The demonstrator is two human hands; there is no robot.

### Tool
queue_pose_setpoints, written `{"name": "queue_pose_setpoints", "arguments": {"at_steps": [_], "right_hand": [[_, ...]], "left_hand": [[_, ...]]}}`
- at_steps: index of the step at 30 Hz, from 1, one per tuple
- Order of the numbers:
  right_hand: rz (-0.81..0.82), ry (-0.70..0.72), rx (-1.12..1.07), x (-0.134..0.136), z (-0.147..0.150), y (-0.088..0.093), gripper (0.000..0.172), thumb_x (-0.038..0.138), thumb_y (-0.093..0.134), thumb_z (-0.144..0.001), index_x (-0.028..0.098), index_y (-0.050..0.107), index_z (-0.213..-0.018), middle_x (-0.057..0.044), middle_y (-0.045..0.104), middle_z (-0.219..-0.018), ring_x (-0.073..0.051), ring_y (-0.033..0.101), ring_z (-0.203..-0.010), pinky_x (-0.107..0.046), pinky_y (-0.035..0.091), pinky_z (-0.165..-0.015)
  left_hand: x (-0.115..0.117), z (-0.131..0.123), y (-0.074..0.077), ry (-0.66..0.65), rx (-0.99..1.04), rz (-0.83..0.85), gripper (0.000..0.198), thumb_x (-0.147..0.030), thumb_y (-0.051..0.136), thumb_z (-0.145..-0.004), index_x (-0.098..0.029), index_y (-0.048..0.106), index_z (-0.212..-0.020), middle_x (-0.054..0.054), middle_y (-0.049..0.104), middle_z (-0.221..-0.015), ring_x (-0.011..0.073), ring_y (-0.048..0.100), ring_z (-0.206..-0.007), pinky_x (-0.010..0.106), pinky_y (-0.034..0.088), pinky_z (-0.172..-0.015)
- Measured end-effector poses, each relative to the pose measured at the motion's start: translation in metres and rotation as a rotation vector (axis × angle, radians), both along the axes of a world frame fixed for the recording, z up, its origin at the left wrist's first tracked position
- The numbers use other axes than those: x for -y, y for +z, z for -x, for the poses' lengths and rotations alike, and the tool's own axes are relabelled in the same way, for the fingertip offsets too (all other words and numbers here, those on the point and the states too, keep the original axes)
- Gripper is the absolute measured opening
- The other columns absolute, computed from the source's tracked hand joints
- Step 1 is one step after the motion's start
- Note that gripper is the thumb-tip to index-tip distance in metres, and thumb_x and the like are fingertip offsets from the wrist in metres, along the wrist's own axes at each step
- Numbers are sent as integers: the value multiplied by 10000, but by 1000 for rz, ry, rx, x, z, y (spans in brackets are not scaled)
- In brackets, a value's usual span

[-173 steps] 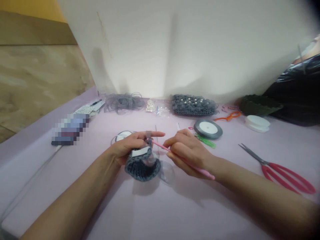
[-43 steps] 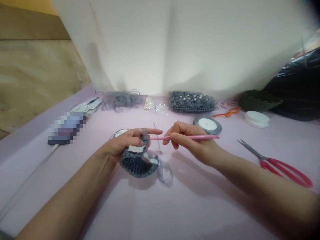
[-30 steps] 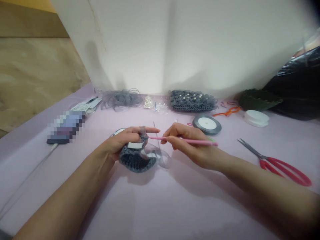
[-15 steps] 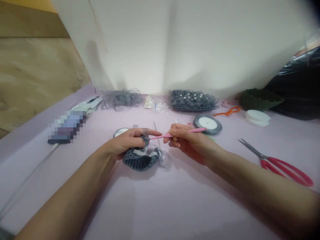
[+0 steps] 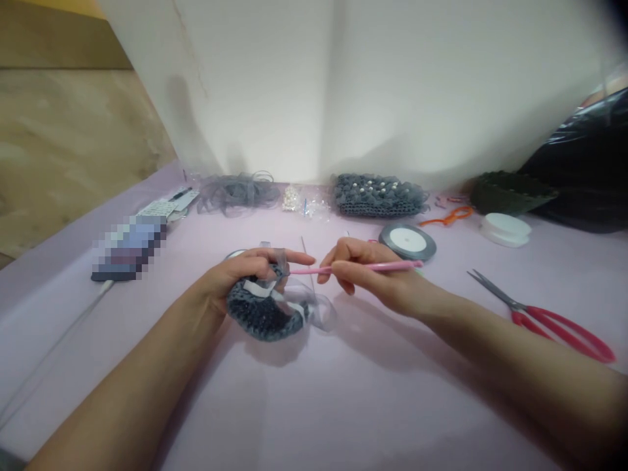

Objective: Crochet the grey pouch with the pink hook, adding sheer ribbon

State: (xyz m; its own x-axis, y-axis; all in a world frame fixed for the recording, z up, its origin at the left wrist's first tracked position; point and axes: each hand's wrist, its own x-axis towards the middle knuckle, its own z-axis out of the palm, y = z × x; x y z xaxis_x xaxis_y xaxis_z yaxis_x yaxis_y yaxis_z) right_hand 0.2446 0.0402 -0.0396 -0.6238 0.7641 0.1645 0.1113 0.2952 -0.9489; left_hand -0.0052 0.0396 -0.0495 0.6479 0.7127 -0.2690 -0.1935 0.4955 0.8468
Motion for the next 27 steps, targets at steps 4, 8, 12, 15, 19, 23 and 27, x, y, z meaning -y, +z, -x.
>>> {"name": "queue_pose_setpoints", "arguments": {"at_steps": [4, 8, 12, 15, 19, 23, 27], "right_hand": [[-465, 142, 195, 6, -9, 14, 152, 243, 491, -976, 172, 589, -884, -18, 622, -815, -103, 526, -683, -262, 415, -655], [-685, 182, 213, 10, -8, 18, 127, 174, 473, -973, 176, 550, -872, -68, 650, -946, -131, 571, -803, -312, 431, -798], [-755, 120, 150, 9, -5, 12, 128, 149, 479, -964, 188, 510, -846, -50, 645, -887, -134, 581, -790, -313, 433, -793], [-829, 69, 139, 5, -4, 7, 132, 142, 488, -953, 188, 491, -829, -43, 639, -861, -137, 585, -782, -327, 429, -796], [-937, 59, 225, 2, -2, 1, 109, 148, 497, -941, 175, 490, -836, -69, 660, -926, -137, 572, -757, -354, 416, -803], [-946, 41, 182, 4, 2, -6, 108, 132, 484, -942, 174, 491, -842, -71, 666, -934, -144, 592, -780, -361, 413, -809], [-730, -13, 61, 7, 3, -7, 132, 181, 483, -958, 183, 539, -838, -55, 664, -903, -140, 585, -753, -328, 428, -742]], "left_hand": [[-1, -1, -5, 18, 53, 62, 508, -106, 592, -633, -120, 709, -1127, 14, 580, -640, 123, 500, -593, 282, 516, -604], [-2, -2, -7, 18, 35, 49, 538, -92, 589, -622, -116, 700, -1148, 28, 632, -656, 120, 538, -568, 243, 496, -554], [0, -5, -5, 11, -23, 21, 528, -91, 625, -688, -152, 666, -1210, 64, 727, -765, 154, 656, -660, 239, 516, -615], [2, -9, -6, 19, 22, -2, 504, -95, 670, -723, -174, 658, -1220, 63, 751, -845, 155, 692, -718, 231, 523, -665], [3, -12, -11, 35, 33, -12, 458, -109, 670, -776, -193, 656, -1226, 75, 761, -928, 165, 712, -794, 242, 529, -724], [4, -14, -11, 44, 30, -21, 469, -127, 701, -748, -192, 666, -1212, 72, 755, -932, 171, 706, -807, 258, 531, -746], [4, -14, -7, 45, -18, -24, 486, -106, 686, -690, -177, 690, -1171, 42, 714, -805, 152, 671, -735, 229, 508, -661]]}}
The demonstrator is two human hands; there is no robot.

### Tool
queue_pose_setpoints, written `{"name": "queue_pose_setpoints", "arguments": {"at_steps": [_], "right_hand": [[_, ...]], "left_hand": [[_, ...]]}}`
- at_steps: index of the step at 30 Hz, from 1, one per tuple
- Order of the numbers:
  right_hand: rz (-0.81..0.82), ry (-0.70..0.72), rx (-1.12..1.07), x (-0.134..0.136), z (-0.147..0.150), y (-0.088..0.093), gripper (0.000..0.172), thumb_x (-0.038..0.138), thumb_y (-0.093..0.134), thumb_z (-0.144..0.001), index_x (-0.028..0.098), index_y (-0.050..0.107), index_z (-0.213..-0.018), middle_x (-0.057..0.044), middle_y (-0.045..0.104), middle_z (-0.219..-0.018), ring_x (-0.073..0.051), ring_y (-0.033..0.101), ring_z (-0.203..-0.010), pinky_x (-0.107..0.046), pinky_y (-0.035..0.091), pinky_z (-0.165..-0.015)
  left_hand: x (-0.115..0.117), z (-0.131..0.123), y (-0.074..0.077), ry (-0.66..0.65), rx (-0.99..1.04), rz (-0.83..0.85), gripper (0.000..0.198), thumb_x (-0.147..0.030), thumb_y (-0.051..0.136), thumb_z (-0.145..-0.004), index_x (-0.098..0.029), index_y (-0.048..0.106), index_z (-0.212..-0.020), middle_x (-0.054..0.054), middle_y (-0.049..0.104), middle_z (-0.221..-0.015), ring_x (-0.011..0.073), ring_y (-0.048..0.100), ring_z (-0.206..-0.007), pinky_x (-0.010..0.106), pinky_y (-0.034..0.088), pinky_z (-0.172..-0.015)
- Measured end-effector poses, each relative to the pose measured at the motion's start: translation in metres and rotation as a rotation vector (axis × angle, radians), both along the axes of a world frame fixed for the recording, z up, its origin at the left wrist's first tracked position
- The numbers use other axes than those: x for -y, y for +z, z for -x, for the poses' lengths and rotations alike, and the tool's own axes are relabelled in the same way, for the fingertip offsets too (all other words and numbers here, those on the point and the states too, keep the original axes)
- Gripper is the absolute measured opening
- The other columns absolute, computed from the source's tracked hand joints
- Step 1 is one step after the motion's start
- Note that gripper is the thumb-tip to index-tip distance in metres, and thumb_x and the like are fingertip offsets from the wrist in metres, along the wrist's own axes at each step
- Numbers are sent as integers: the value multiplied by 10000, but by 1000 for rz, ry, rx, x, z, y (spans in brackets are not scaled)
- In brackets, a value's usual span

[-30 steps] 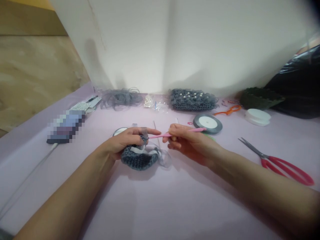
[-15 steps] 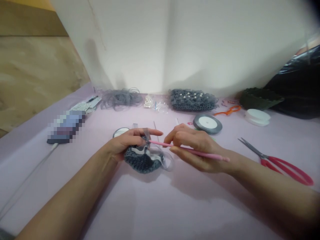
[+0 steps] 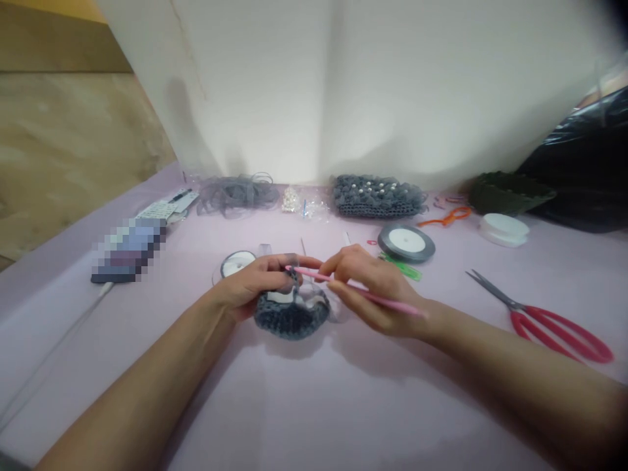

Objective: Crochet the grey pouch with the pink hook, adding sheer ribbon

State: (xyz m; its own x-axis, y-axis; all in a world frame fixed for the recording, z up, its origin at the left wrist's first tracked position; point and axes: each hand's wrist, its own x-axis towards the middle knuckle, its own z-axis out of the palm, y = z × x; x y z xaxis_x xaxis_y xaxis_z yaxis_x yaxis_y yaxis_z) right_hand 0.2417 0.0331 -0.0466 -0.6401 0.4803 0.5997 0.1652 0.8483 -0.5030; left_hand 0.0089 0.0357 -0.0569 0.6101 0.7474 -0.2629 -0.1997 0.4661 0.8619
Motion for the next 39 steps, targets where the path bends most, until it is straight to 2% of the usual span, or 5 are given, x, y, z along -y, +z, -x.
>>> {"name": "queue_pose_setpoints", "arguments": {"at_steps": [5, 11, 22, 35, 39], "right_hand": [[520, -74, -131, -6, -5, 3, 260, 323, 508, -973, 210, 604, -760, -25, 655, -821, -162, 600, -803, -291, 427, -656], [563, -68, -122, -12, -8, 3, 236, 337, 533, -959, 222, 640, -782, -21, 679, -850, -169, 601, -832, -299, 421, -665], [332, -1, -59, -6, -6, 5, 158, 228, 525, -958, 182, 580, -818, -40, 685, -955, -130, 619, -823, -262, 459, -714], [-171, 38, 70, -14, -14, 10, 78, 128, 550, -921, 199, 538, -889, -56, 685, -951, -158, 624, -848, -329, 433, -813], [-182, 54, 110, -13, -15, 14, 80, 142, 560, -910, 219, 568, -889, -62, 700, -991, -175, 625, -836, -351, 417, -817]], "left_hand": [[-2, 2, 0, 57, -13, -27, 481, -117, 667, -665, -167, 706, -1142, -7, 609, -692, 106, 574, -607, 200, 427, -539], [-4, 3, -1, 66, 21, -4, 459, -167, 720, -702, -171, 702, -1160, -1, 622, -707, 98, 577, -604, 209, 462, -588], [-3, 2, -4, -38, 123, 24, 520, -122, 666, -770, -176, 621, -1285, 31, 669, -785, 118, 613, -677, 220, 470, -642], [-4, 3, -1, 7, 146, 66, 466, -133, 622, -749, -119, 664, -1213, -9, 548, -665, 80, 460, -578, 249, 442, -687], [-4, 4, 0, 25, 152, 39, 464, -178, 606, -745, -96, 673, -1196, -11, 528, -599, 87, 443, -547, 256, 451, -677]]}}
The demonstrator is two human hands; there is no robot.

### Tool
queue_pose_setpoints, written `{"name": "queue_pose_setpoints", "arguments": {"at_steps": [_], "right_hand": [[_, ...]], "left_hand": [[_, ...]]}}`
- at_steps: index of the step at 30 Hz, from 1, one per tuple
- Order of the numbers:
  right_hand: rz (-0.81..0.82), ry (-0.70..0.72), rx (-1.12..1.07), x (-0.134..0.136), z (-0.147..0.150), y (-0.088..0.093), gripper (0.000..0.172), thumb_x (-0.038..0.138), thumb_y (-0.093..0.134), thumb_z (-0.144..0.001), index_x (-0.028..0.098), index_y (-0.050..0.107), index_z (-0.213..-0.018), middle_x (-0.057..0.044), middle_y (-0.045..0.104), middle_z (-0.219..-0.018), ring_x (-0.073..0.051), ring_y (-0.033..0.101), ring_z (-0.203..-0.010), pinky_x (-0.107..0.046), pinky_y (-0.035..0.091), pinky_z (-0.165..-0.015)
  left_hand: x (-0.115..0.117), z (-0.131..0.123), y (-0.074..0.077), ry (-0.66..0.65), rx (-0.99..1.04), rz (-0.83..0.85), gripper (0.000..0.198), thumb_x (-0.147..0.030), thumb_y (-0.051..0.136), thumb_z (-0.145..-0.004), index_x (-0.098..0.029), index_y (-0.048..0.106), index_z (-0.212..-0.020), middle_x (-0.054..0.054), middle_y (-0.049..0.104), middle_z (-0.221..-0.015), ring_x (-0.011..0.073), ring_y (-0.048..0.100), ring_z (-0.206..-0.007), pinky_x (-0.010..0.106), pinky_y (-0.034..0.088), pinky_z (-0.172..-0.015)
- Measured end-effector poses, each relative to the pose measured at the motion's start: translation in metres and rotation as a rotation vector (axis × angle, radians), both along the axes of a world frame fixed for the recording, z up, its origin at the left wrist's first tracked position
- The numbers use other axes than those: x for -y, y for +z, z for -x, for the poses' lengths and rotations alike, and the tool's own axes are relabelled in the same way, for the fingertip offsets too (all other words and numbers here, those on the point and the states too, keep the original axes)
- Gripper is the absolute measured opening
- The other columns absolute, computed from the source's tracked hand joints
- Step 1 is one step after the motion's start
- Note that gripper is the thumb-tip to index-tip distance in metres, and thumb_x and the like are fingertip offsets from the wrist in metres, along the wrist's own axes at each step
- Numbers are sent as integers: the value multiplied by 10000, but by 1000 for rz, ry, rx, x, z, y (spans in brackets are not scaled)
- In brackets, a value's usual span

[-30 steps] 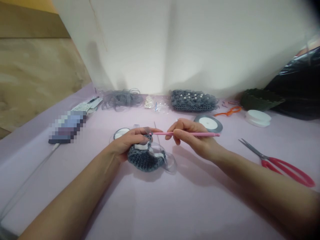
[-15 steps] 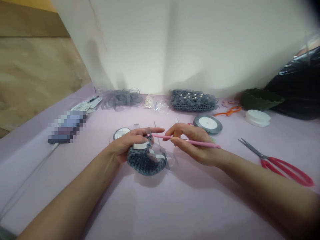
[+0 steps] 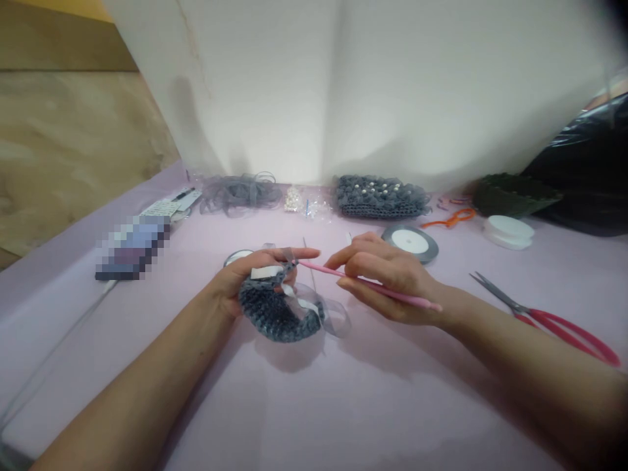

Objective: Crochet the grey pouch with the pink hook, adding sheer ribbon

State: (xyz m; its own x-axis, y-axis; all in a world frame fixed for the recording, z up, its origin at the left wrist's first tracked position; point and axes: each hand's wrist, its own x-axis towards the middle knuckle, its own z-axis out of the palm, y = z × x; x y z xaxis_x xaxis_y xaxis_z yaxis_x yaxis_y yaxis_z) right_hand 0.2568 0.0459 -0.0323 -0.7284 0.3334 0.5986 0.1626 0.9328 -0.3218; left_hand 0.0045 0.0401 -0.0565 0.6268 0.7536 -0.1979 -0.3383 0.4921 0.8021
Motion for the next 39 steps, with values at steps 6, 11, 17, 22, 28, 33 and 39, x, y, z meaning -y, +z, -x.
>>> {"name": "queue_pose_setpoints", "arguments": {"at_steps": [6, 11, 17, 22, 28, 33, 39], "right_hand": [[646, -87, -192, 5, 6, -8, 197, 262, 543, -943, 216, 576, -754, -52, 685, -958, -172, 617, -868, -296, 440, -697], [1256, 153, -545, 8, 26, -28, 241, 333, 601, -911, 192, 555, -722, -10, 659, -804, -120, 561, -717, -270, 428, -692], [1760, 144, -878, 5, 32, -37, 224, 285, 689, -826, 181, 530, -708, 4, 660, -752, -74, 480, -576, -248, 435, -649], [1853, 144, -906, 2, 32, -39, 235, 260, 700, -804, 166, 531, -670, -10, 665, -757, -68, 477, -565, -244, 441, -633], [1849, 88, -903, -2, 29, -41, 220, 244, 710, -781, 167, 540, -665, -3, 646, -693, -75, 470, -549, -239, 439, -610], [1848, 88, -924, -3, 27, -39, 166, 219, 696, -777, 177, 563, -689, 5, 627, -647, -92, 482, -546, -251, 441, -604], [1892, 204, -952, -3, 23, -33, 150, 207, 659, -791, 174, 562, -681, 0, 621, -673, -90, 487, -559, -254, 457, -618]], "left_hand": [[0, 3, 0, 17, -45, -84, 478, -162, 639, -699, -139, 698, -1172, 7, 594, -634, 114, 532, -610, 254, 470, -699], [5, -8, -5, 35, -73, -105, 487, -179, 743, -682, -180, 705, -1168, 42, 696, -795, 128, 626, -709, 220, 465, -678], [7, -18, -2, 147, -108, -126, 492, -140, 743, -671, -177, 706, -1161, 0, 645, -733, 99, 598, -647, 202, 450, -638], [8, -19, 2, 192, -163, -140, 455, -138, 735, -676, -172, 716, -1129, -4, 635, -734, 98, 596, -655, 205, 455, -649], [11, -19, 7, 220, -276, -190, 470, -154, 712, -735, -203, 673, -1201, 22, 670, -882, 106, 613, -706, 224, 463, -675], [11, -19, 9, 223, -302, -213, 474, -182, 714, -759, -215, 657, -1229, 16, 658, -863, 101, 602, -703, 215, 448, -660], [12, -18, 6, 159, -155, -240, 318, -318, 674, -836, -212, 712, -1133, 42, 687, -923, 149, 633, -836, 231, 469, -727]]}}
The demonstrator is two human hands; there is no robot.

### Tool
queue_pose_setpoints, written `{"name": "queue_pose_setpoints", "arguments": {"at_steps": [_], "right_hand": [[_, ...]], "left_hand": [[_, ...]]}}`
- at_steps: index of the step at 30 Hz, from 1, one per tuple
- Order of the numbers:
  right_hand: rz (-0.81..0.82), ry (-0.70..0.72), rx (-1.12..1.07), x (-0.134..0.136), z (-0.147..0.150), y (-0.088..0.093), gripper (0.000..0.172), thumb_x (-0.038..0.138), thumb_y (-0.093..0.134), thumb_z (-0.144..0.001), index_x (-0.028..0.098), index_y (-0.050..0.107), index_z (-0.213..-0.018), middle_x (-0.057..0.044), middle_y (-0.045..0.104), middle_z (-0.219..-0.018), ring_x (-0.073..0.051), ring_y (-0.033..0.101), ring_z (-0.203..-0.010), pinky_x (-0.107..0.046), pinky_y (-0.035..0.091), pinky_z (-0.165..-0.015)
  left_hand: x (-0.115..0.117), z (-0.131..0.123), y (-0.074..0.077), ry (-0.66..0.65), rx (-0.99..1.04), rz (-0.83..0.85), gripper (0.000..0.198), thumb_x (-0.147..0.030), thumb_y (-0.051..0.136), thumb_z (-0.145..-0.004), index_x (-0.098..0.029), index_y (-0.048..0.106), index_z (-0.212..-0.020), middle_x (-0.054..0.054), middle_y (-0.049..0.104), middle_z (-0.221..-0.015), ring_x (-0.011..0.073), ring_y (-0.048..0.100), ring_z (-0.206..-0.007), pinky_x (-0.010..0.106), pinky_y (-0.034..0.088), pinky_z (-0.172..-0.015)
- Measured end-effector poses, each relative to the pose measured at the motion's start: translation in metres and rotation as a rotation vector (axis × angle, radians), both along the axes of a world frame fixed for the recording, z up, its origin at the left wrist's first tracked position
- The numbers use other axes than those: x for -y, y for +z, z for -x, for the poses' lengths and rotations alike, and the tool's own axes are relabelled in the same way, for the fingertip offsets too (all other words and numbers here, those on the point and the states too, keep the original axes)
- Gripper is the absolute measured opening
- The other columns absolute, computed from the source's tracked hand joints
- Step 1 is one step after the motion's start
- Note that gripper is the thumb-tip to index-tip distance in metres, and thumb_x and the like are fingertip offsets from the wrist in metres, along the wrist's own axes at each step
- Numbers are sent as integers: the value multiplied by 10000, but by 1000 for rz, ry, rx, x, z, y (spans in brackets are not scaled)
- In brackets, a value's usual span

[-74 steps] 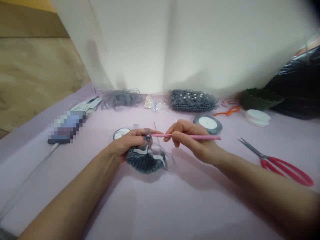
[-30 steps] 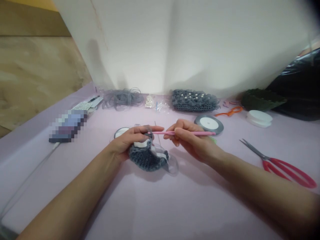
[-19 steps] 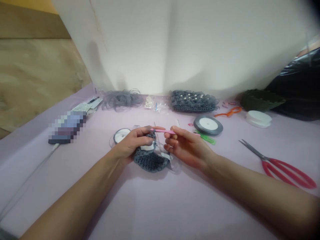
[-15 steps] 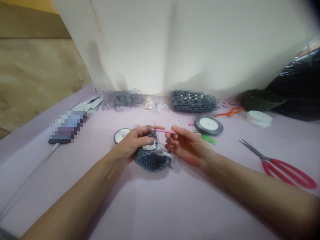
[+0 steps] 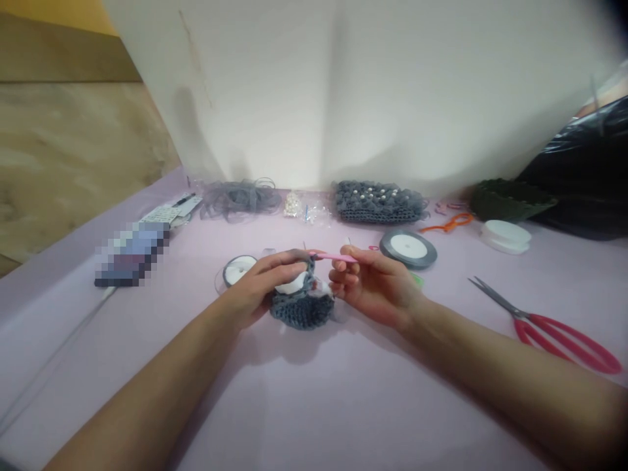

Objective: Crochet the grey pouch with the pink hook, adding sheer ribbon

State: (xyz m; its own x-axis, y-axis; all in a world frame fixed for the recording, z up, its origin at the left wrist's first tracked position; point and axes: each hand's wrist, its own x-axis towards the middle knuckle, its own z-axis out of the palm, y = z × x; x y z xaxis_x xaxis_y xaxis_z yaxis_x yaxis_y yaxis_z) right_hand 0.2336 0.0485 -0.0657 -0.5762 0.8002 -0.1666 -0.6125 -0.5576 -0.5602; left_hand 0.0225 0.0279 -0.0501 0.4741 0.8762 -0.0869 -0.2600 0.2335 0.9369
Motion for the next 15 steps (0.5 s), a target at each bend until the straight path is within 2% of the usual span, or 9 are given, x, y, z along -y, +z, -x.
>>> {"name": "queue_pose_setpoints", "arguments": {"at_steps": [2, 4, 7, 9, 12, 15], "right_hand": [[10, -6, -19, 0, -1, 1, 156, 195, 663, -780, 175, 556, -668, 0, 612, -671, -93, 485, -559, -257, 462, -616], [21, -5, -35, -1, -2, 1, 162, 181, 667, -764, 174, 546, -658, 3, 605, -669, -91, 485, -560, -254, 462, -611], [20, 5, -44, -1, -3, 2, 159, 171, 657, -752, 173, 529, -657, 11, 603, -672, -83, 484, -553, -247, 454, -603], [14, 13, -39, -1, -4, 3, 144, 170, 659, -739, 174, 532, -669, 15, 606, -673, -81, 487, -546, -248, 456, -610], [-4, 10, -5, -1, -4, 6, 152, 170, 676, -716, 180, 536, -655, 18, 603, -645, -86, 494, -540, -251, 460, -613], [-32, -19, 38, -1, -3, 6, 156, 191, 685, -715, 186, 544, -651, 12, 611, -628, -95, 496, -534, -250, 451, -591]], "left_hand": [[-1, 2, -1, -35, -10, 40, 358, -416, 624, -862, -203, 712, -1136, 59, 704, -914, 179, 642, -848, 266, 478, -751], [-4, 5, -1, -59, -100, 9, 432, -502, 568, -880, -191, 712, -1144, 73, 716, -920, 199, 640, -855, 301, 475, -794], [-9, 11, 1, -71, -323, -227, 437, -510, 548, -898, -203, 706, -1166, 80, 707, -1063, 229, 608, -1013, 327, 422, -931], [-10, 14, 3, -28, -451, -355, 405, -473, 584, -888, -218, 699, -1181, 73, 685, -1124, 239, 572, -1099, 319, 389, -973], [-9, 15, 5, 66, -474, -348, 457, -405, 695, -817, -231, 658, -1238, 49, 666, -979, 209, 589, -943, 304, 432, -856], [-5, 13, 6, 83, -329, -287, 589, -328, 747, -778, -272, 564, -1335, -37, 512, -730, 116, 488, -670, 240, 411, -646]]}}
